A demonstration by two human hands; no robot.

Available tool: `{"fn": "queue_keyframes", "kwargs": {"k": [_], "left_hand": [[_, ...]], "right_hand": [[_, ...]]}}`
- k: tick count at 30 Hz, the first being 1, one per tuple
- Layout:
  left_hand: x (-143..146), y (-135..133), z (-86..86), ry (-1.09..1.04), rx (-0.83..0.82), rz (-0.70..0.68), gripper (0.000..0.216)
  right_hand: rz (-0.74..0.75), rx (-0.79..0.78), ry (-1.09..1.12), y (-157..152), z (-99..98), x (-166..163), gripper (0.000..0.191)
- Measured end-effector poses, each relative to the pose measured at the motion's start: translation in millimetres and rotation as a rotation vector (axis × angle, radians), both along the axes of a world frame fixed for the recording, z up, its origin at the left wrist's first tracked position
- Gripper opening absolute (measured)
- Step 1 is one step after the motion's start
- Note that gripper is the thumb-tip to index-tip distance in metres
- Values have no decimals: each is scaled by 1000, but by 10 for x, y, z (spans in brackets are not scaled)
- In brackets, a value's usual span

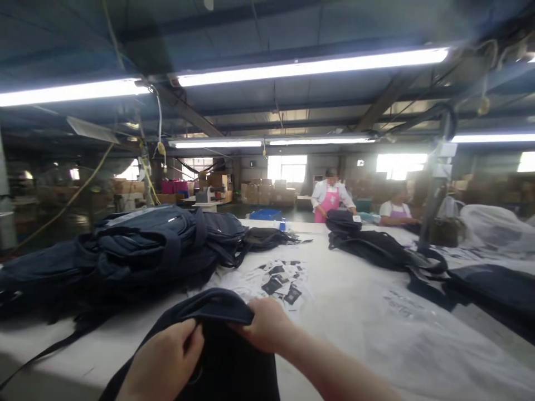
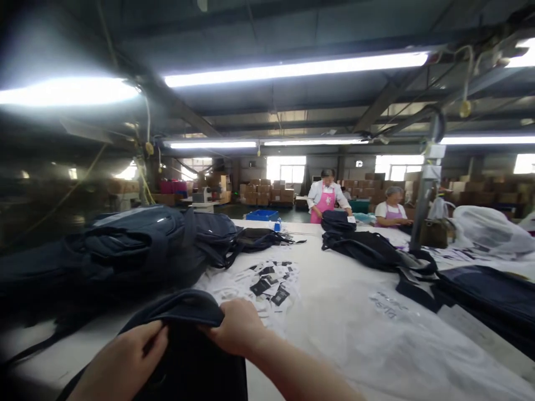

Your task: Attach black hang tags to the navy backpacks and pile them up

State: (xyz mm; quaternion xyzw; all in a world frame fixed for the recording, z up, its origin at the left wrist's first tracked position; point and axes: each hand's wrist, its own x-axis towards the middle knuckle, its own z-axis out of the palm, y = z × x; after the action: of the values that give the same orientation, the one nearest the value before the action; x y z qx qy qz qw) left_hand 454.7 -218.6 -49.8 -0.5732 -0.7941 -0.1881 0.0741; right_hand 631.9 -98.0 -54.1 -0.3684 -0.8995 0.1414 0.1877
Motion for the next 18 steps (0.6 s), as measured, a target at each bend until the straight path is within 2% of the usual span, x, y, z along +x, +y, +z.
{"fn": "queue_keyframes", "kwargs": {"k": [3, 5, 9, 11, 14, 16, 18], "left_hand": [[-110, -105, 170, -60, -15, 45, 38], [-276, -153, 283, -168, -19, 24, 39], [-646, -247, 389, -690, -51, -63, 35], [-762, -331, 351, -915, -12, -9, 28], [-949, -478, 118, -1300, 85, 22, 27], [-1137, -609, -192, -1426, 162, 161, 28], [-1286, -794, -592, -1531, 218, 290, 29]], "right_hand": [[33, -7, 25, 3, -23, 17, 49], [60, -17, 45, 1, -17, 6, 43], [139, -33, 36, -16, 45, -7, 34], [165, -51, 11, -16, 50, 21, 36], [181, -94, -6, 91, -32, 84, 45], [148, -100, -20, 264, -138, 108, 48], [141, -111, -9, 473, -257, 128, 48]]}}
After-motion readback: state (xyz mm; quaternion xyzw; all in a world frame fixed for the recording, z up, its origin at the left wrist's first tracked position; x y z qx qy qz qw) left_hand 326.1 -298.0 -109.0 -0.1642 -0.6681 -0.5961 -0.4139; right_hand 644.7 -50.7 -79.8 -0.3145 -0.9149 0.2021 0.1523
